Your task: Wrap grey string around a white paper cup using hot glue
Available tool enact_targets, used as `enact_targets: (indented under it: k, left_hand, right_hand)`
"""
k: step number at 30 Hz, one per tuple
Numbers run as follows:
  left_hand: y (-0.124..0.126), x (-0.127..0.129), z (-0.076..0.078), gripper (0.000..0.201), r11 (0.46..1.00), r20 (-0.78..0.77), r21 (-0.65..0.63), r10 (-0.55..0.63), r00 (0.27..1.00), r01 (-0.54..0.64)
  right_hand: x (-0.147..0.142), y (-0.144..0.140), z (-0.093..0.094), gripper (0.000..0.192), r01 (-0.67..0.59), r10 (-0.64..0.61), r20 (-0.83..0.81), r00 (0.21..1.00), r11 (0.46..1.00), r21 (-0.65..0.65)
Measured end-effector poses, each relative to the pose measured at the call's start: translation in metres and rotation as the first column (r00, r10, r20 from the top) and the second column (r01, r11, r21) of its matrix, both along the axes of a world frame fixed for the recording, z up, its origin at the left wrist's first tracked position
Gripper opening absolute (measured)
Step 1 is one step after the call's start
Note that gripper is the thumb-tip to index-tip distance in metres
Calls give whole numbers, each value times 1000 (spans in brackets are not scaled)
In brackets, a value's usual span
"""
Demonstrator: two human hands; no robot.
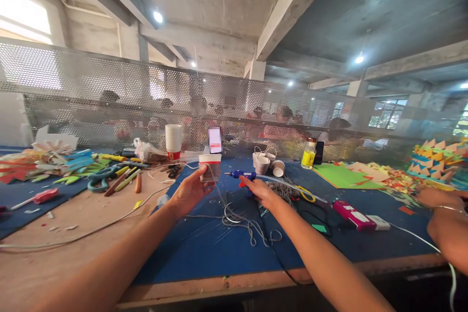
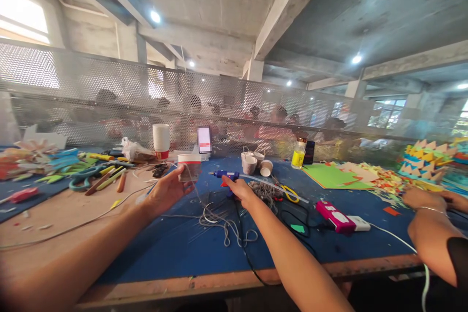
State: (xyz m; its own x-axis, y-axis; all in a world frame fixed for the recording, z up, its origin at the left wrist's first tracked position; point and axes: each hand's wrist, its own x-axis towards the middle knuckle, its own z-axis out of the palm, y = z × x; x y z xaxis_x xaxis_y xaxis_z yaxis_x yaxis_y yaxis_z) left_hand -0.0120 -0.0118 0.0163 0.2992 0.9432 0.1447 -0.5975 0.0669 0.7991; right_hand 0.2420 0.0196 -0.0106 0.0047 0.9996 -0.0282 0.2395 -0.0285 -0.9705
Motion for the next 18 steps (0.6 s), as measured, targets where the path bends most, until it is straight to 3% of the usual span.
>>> enact_targets:
  k: [6,11,18]
  left_hand:
    - [0,1,-1,28,1000,-3,-6,-2,1000,2]
    - [1,1,-3,30,1000,-21,13,-28,999,28]
    - [-1,4,-5,24,999,-11,-13,-36,999,35]
  right_hand:
    - [4,1,1,60,-60,41,254,966,996,68]
    - [3,1,5,60,-67,-3,610,793,993,93]
    - [-6,-2,7,65,23,-190,796,575,976,217]
